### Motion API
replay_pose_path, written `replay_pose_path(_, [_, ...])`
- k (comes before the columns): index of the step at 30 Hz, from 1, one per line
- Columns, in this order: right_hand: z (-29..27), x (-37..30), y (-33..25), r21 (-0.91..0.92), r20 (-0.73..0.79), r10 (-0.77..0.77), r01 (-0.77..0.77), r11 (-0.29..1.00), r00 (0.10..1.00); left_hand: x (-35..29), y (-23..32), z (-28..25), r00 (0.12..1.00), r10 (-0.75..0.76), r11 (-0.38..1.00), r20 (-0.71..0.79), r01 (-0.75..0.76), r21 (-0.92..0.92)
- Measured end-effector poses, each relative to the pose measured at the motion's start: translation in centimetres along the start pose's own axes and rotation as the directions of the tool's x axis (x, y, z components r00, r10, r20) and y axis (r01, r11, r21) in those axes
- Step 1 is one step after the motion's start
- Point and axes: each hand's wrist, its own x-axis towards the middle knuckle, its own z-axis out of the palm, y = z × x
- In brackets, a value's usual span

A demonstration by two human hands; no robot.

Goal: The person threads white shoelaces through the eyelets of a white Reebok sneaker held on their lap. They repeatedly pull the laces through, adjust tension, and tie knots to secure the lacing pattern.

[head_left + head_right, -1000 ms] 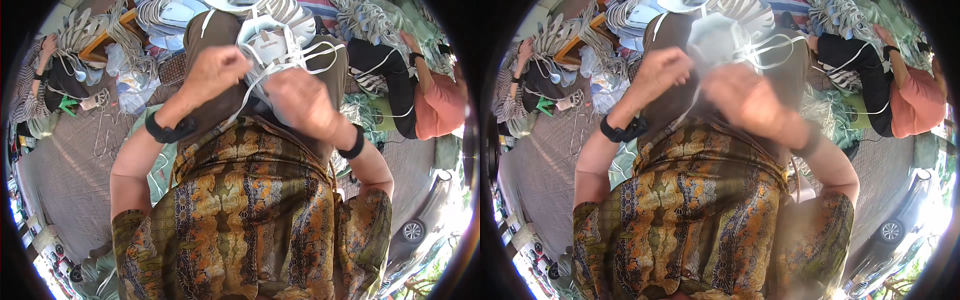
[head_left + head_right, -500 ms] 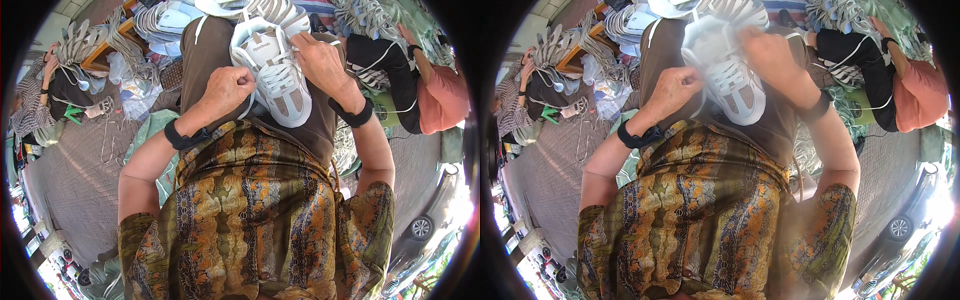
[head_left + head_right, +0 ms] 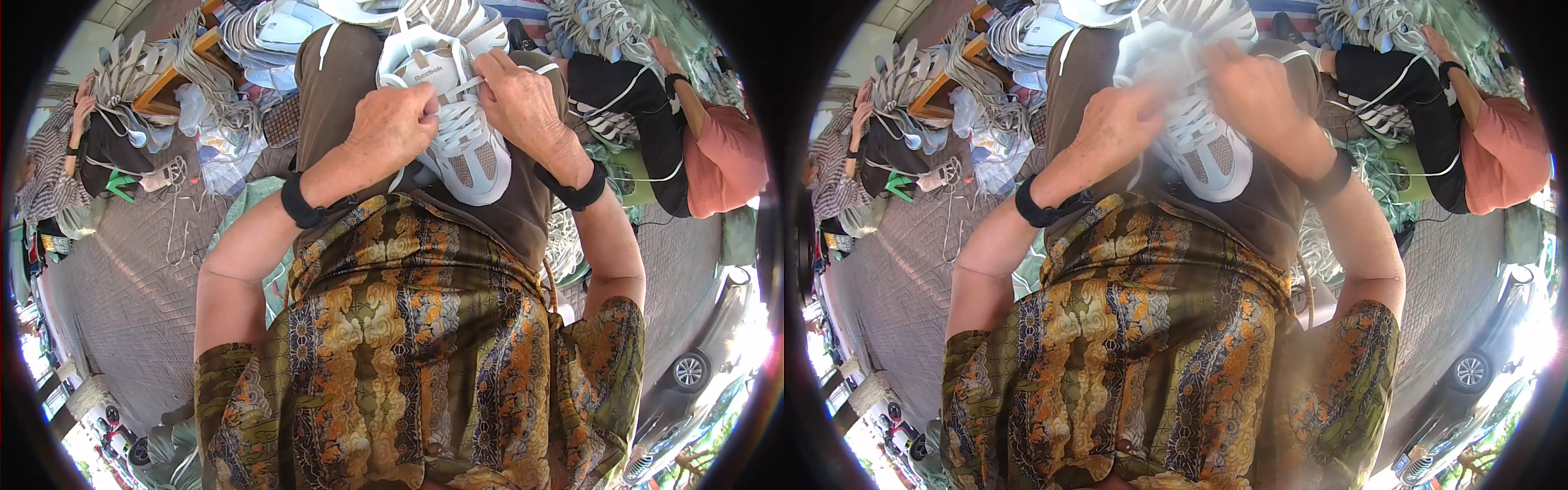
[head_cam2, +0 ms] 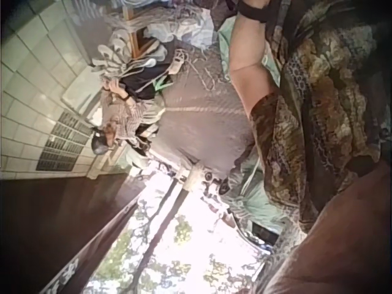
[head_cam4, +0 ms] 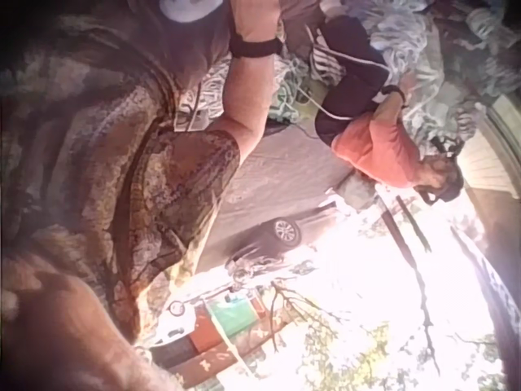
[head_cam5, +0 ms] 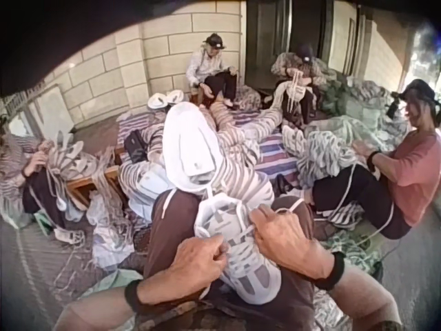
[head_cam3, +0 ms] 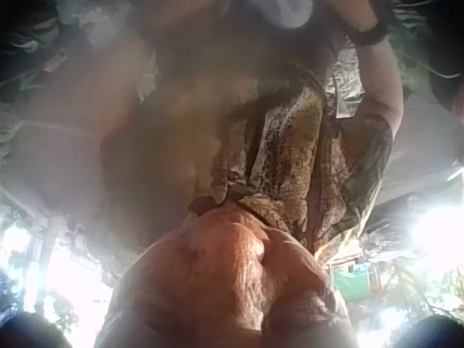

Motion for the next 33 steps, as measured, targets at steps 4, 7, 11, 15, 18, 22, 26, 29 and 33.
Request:
replay_pose_path(4, [-0.1, 0.0, 0.2, 0.029, -0.093, 0.074, -0.072, 0.997, 0.993, -0.3, -0.4, -0.3, 0.994, -0.109, 0.972, 0.016, 0.110, -0.208])
replay_pose_path(7, [-0.3, 0.0, 0.7, -0.027, -0.088, 0.071, -0.074, 0.997, 0.994, -0.8, -1.8, -1.0, 0.980, -0.110, 0.945, 0.164, 0.154, -0.290])
replay_pose_path(11, [-1.2, -0.1, 1.8, -0.117, -0.154, 0.030, -0.049, 0.992, 0.988, -2.4, -2.3, -3.7, 0.901, -0.191, 0.910, 0.390, 0.312, -0.274])
replay_pose_path(15, [-3.2, 0.2, 2.7, 0.144, -0.236, 0.164, -0.133, 0.981, 0.958, -7.1, -4.9, -7.7, 0.880, -0.299, 0.902, 0.370, 0.387, -0.191])
replay_pose_path(18, [-3.5, -0.2, 1.8, 0.243, -0.186, 0.245, -0.197, 0.950, 0.952, -10.6, -5.7, -10.8, 0.862, -0.411, 0.859, 0.297, 0.475, -0.190])
replay_pose_path(22, [-1.5, 0.4, -2.0, 0.266, -0.324, 0.040, 0.051, 0.963, 0.945, -16.0, -7.3, -12.1, 0.817, -0.536, 0.823, 0.212, 0.562, -0.084])
replay_pose_path(26, [-0.6, 0.2, -4.1, 0.283, -0.067, -0.061, 0.077, 0.956, 0.996, -21.7, -10.3, -12.4, 0.786, -0.616, 0.786, 0.058, 0.609, 0.105])
replay_pose_path(29, [-0.2, -0.7, -3.6, 0.372, -0.006, -0.132, 0.125, 0.920, 0.991, -26.7, -14.2, -13.8, 0.848, -0.517, 0.773, -0.114, 0.520, 0.363])
replay_pose_path(33, [-1.5, -1.1, -2.3, 0.431, -0.016, 0.080, -0.065, 0.900, 0.997, -32.2, -19.6, -13.9, 0.729, -0.674, 0.695, -0.119, 0.681, 0.230])
